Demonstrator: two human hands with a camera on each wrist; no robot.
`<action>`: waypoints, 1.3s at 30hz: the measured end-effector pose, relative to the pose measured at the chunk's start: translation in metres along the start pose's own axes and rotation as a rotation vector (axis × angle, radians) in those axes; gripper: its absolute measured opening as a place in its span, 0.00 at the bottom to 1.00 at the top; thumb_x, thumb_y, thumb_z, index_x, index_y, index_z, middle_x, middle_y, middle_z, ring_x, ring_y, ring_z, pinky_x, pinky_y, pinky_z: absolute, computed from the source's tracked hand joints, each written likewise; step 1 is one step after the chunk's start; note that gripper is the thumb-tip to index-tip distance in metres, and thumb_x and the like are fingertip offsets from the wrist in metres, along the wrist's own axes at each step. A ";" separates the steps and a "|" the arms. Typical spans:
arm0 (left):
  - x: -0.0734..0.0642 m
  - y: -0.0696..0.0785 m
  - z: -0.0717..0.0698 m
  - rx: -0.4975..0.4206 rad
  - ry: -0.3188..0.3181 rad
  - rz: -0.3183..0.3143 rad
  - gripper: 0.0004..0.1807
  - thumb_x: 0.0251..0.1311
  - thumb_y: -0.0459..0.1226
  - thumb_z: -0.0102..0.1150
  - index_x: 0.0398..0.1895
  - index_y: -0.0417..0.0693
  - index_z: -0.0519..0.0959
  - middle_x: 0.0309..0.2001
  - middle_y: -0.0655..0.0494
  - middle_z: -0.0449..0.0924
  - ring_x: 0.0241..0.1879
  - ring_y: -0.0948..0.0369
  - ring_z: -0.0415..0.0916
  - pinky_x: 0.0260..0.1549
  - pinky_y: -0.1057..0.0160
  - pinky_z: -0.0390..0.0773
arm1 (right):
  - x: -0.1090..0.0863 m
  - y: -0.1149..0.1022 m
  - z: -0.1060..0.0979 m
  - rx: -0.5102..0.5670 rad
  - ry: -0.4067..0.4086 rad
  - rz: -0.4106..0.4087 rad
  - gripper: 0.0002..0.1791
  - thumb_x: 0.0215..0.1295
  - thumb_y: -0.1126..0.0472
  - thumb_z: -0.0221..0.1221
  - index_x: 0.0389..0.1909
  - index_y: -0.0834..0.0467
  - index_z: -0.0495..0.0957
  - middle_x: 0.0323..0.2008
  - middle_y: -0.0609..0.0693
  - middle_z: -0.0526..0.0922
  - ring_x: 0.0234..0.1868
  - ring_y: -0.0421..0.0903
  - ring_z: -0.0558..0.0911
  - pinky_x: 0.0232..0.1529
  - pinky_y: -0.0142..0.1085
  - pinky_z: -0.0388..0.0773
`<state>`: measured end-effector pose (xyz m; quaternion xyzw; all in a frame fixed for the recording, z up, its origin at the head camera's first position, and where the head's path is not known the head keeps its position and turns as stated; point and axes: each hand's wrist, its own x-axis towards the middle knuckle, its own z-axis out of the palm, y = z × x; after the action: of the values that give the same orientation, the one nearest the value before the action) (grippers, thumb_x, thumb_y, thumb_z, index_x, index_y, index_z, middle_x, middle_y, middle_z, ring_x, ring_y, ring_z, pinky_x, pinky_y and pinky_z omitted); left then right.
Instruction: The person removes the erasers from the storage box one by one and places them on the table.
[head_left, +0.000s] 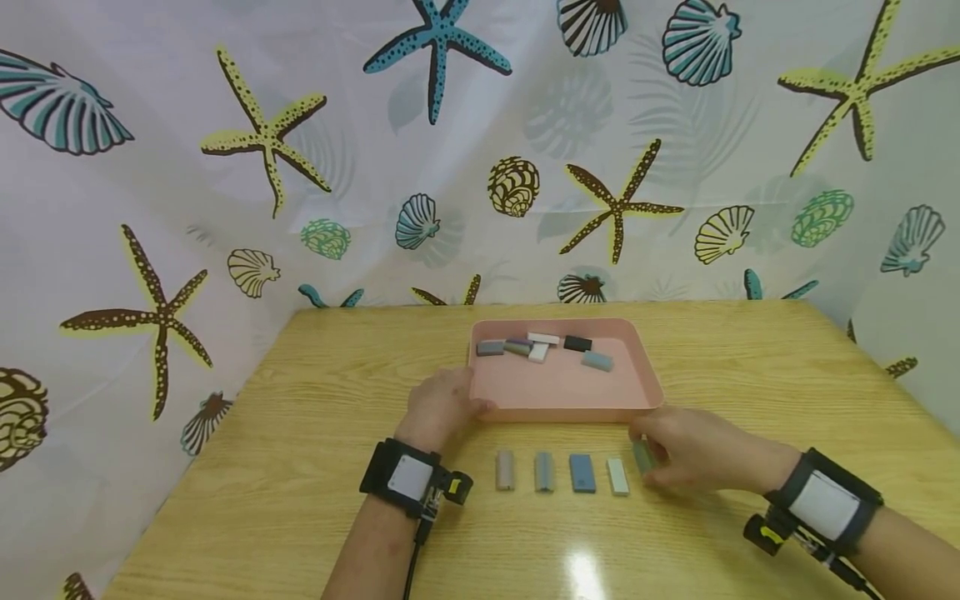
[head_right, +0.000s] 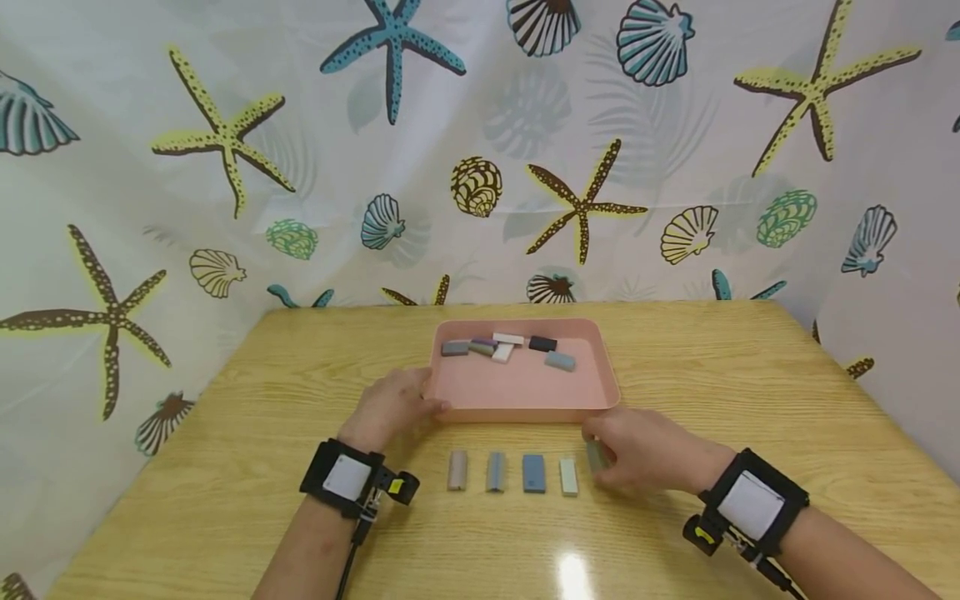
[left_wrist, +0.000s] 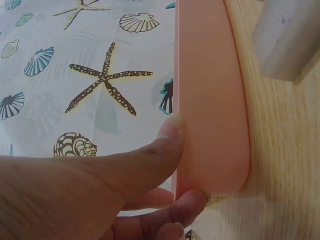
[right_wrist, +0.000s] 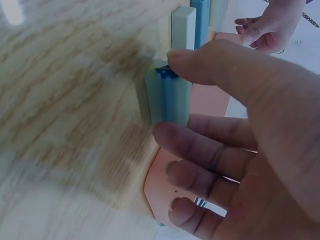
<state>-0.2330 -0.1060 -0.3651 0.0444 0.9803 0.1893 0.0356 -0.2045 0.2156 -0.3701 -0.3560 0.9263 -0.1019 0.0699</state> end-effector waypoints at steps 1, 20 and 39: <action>0.000 0.000 0.000 0.001 0.000 0.001 0.23 0.51 0.50 0.63 0.43 0.43 0.74 0.24 0.54 0.72 0.23 0.60 0.67 0.18 0.64 0.63 | 0.000 0.000 0.000 0.001 -0.004 -0.001 0.19 0.46 0.50 0.68 0.36 0.50 0.72 0.21 0.44 0.68 0.21 0.36 0.66 0.20 0.31 0.61; 0.001 -0.001 -0.001 0.003 0.002 0.001 0.24 0.51 0.50 0.64 0.43 0.43 0.74 0.25 0.54 0.72 0.22 0.60 0.67 0.18 0.64 0.62 | 0.030 0.008 -0.028 -0.157 0.321 -0.146 0.11 0.52 0.54 0.66 0.33 0.52 0.75 0.26 0.43 0.73 0.24 0.38 0.69 0.22 0.30 0.68; 0.000 -0.001 0.000 0.025 0.015 0.019 0.20 0.51 0.50 0.64 0.38 0.44 0.75 0.25 0.55 0.73 0.22 0.61 0.67 0.18 0.64 0.64 | 0.086 0.031 -0.034 -0.209 0.368 -0.128 0.12 0.51 0.68 0.64 0.36 0.57 0.76 0.36 0.55 0.76 0.34 0.47 0.74 0.30 0.38 0.74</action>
<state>-0.2334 -0.1074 -0.3655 0.0530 0.9823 0.1779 0.0258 -0.2953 0.1847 -0.3498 -0.3949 0.9043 -0.0728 -0.1444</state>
